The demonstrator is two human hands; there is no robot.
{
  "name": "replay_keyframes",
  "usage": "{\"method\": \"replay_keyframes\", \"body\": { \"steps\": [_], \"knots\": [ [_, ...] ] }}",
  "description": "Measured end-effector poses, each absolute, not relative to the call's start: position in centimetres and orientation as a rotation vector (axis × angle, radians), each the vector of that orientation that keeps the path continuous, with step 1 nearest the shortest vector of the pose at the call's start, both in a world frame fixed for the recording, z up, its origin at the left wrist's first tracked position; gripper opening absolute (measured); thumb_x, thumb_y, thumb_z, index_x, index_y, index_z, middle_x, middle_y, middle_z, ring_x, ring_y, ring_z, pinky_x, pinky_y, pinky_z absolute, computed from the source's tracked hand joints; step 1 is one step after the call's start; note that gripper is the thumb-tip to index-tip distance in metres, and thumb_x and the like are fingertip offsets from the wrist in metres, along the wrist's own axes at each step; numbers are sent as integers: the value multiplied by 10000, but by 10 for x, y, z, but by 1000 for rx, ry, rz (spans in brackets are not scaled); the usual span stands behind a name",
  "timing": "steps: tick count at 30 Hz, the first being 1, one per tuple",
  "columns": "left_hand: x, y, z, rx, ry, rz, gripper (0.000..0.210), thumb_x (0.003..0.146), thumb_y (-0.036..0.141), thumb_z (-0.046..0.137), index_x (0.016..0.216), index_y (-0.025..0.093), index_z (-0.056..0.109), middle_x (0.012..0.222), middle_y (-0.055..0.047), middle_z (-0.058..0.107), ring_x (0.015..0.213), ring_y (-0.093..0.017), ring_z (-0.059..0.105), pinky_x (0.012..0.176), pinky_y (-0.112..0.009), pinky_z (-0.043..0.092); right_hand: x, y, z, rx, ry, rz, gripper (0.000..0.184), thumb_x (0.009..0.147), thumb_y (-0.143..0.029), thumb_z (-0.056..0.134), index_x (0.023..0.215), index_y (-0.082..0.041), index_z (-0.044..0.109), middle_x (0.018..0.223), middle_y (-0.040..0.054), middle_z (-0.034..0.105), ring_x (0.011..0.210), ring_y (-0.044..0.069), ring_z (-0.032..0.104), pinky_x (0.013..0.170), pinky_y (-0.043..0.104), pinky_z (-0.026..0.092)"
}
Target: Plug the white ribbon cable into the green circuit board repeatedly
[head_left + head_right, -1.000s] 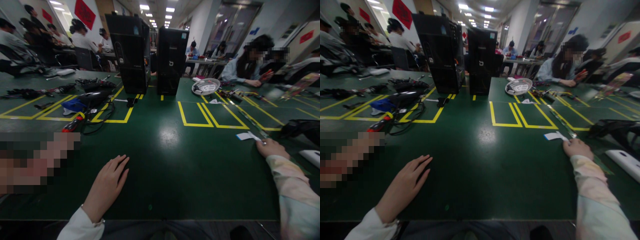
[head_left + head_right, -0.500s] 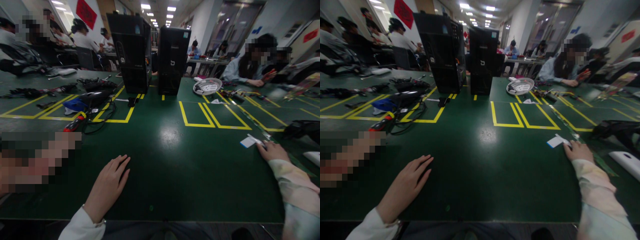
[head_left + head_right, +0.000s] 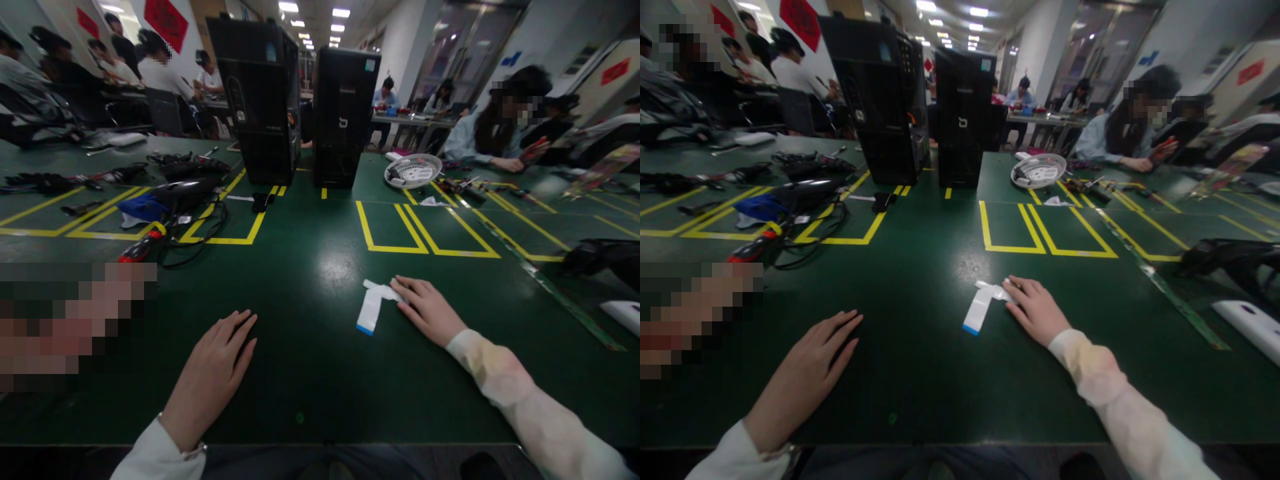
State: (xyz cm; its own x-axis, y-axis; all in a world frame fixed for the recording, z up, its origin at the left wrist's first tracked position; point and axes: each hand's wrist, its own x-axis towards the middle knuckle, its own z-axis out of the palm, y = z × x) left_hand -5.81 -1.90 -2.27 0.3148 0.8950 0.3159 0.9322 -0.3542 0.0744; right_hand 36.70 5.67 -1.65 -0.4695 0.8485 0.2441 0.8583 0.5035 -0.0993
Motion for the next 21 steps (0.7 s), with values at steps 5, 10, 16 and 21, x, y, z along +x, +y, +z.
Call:
{"method": "replay_keyframes", "body": {
  "steps": [5, 10, 16, 21],
  "knots": [
    [-57, -20, -20, -2438, -1698, -462, 505, 950, 444, 305, 1277, 134, 532, 1301, -147, 549, 1189, -285, 521, 1007, -478, 432, 276, 36, -4, -1147, -2663, 126, 443, 941, -374, 407, 1338, -189, 473, 1360, 111, 457, 1214, 250, 411, 1012, 458, 378],
    [-58, -19, -21, -2430, -1707, -453, 499, 956, 430, 293, 1275, 132, 533, 1294, -146, 556, 1178, -286, 527, 995, -488, 438, 222, 21, -1, -916, -2748, 284, 483, 930, -403, 427, 1366, -196, 431, 1412, 93, 407, 1253, 240, 362, 1036, 427, 342],
    [-58, -19, -23, -2432, -1718, -461, 501, 957, 436, 287, 1279, 134, 525, 1303, -142, 555, 1192, -283, 517, 1008, -494, 423, 196, 12, -2, -862, -2755, 290, 506, 936, -450, 392, 1373, -196, 414, 1429, 95, 384, 1257, 236, 351, 1050, 416, 316],
    [-58, -19, -22, -2437, -1729, -450, 507, 952, 454, 296, 1284, 146, 525, 1308, -142, 555, 1189, -286, 525, 1006, -496, 427, 214, 28, -6, -798, -2766, 232, 549, 923, -488, 386, 1404, -223, 379, 1483, 101, 303, 1308, 244, 330, 1061, 424, 322]
  ]
}}
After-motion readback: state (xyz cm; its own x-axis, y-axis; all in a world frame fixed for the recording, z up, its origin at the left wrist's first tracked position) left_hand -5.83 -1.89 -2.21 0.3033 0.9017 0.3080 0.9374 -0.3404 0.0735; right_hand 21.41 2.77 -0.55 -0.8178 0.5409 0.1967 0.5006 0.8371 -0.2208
